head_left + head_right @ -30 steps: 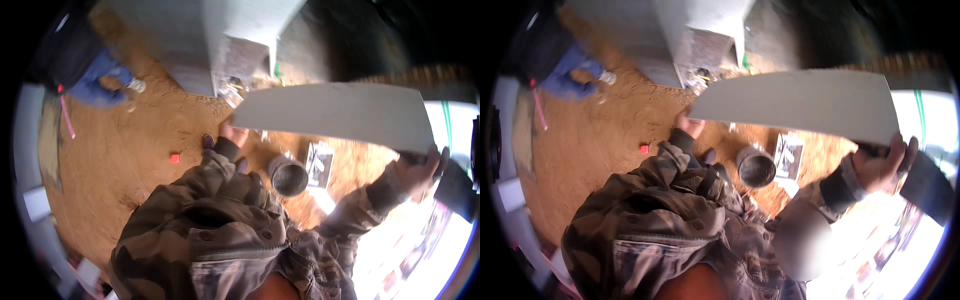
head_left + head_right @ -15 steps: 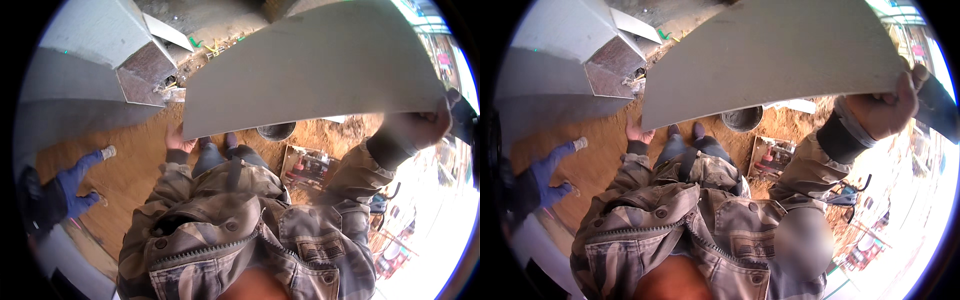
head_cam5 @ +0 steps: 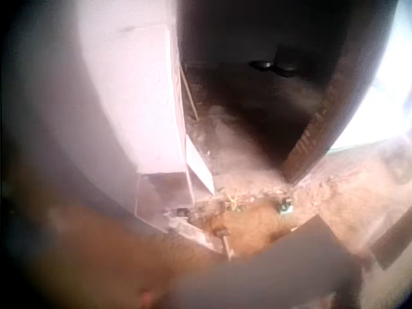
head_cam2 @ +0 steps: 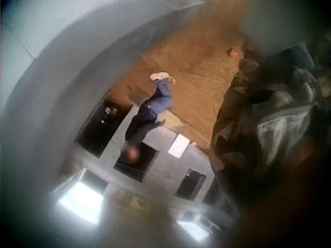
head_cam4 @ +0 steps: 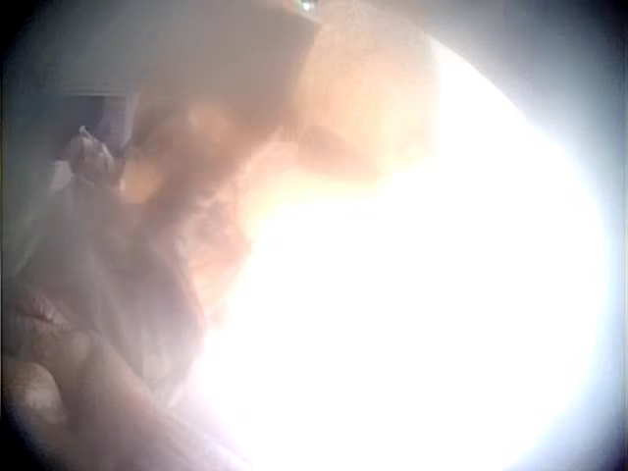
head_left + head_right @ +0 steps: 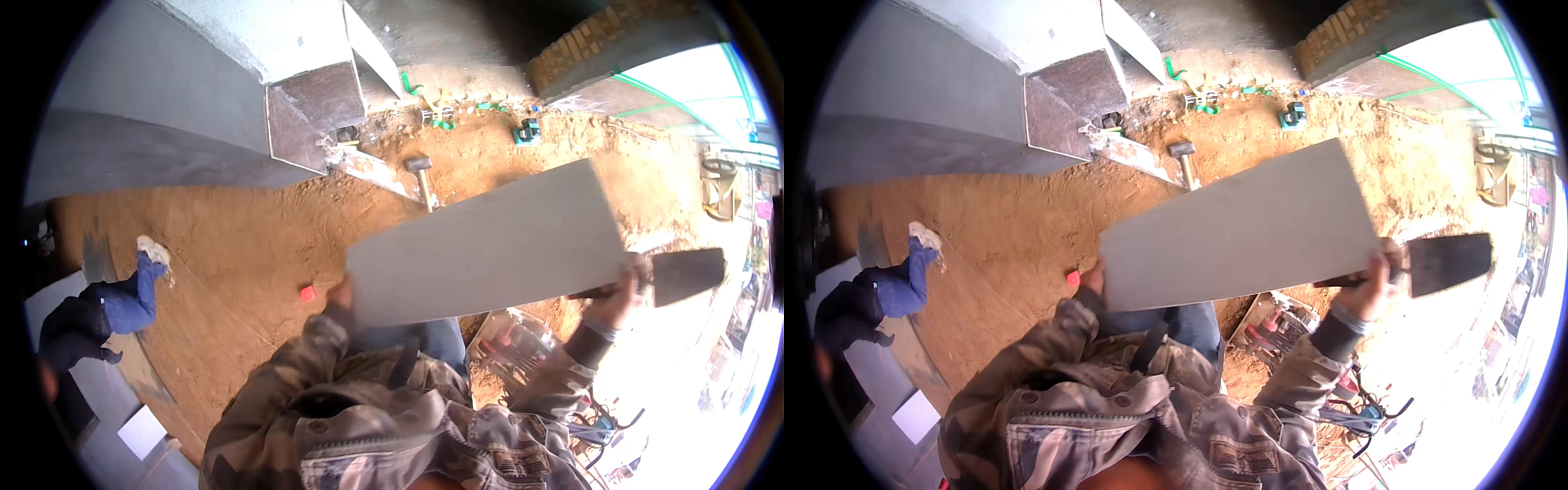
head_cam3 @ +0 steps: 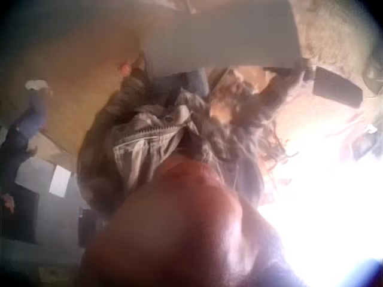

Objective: The person is installing white tiles on a staircase. They pick up tiles, apply adhesive using a trowel, and place the tiles onto the steps. They use a hammer to tap the tiles into place and a measuring tape to check dimensions.

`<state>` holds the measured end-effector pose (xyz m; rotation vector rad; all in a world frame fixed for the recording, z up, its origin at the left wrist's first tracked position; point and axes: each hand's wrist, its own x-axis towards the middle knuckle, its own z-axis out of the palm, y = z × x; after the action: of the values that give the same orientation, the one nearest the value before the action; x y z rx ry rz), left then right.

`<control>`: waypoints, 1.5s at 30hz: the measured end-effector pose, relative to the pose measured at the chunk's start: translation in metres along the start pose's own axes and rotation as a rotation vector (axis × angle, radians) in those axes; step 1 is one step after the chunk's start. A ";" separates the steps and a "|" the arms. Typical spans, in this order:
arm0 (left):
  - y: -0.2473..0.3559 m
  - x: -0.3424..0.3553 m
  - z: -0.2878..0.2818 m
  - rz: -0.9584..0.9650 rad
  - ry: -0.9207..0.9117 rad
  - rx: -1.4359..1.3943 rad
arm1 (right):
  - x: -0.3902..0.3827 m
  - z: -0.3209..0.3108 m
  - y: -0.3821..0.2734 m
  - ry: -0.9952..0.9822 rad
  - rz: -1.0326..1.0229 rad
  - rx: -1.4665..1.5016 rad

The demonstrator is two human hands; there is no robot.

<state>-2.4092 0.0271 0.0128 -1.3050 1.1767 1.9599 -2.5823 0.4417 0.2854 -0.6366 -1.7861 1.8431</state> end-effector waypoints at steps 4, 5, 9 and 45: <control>-0.103 0.023 -0.126 -0.050 0.423 -0.007 | -0.007 0.003 0.151 -0.057 0.271 -0.014; -0.093 0.008 -0.128 -0.081 0.543 0.145 | -0.011 0.006 0.191 -0.014 0.321 -0.100; -0.114 0.003 -0.139 -0.223 0.915 0.213 | -0.027 0.033 0.314 -0.100 0.594 -0.124; -0.236 0.612 -0.150 0.365 0.645 -0.315 | 0.012 0.064 0.560 -0.508 -0.153 -0.659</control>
<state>-2.4069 -0.0170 -0.6591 -2.1214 1.5235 2.1016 -2.6479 0.3880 -0.2717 -0.2345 -2.7327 1.3672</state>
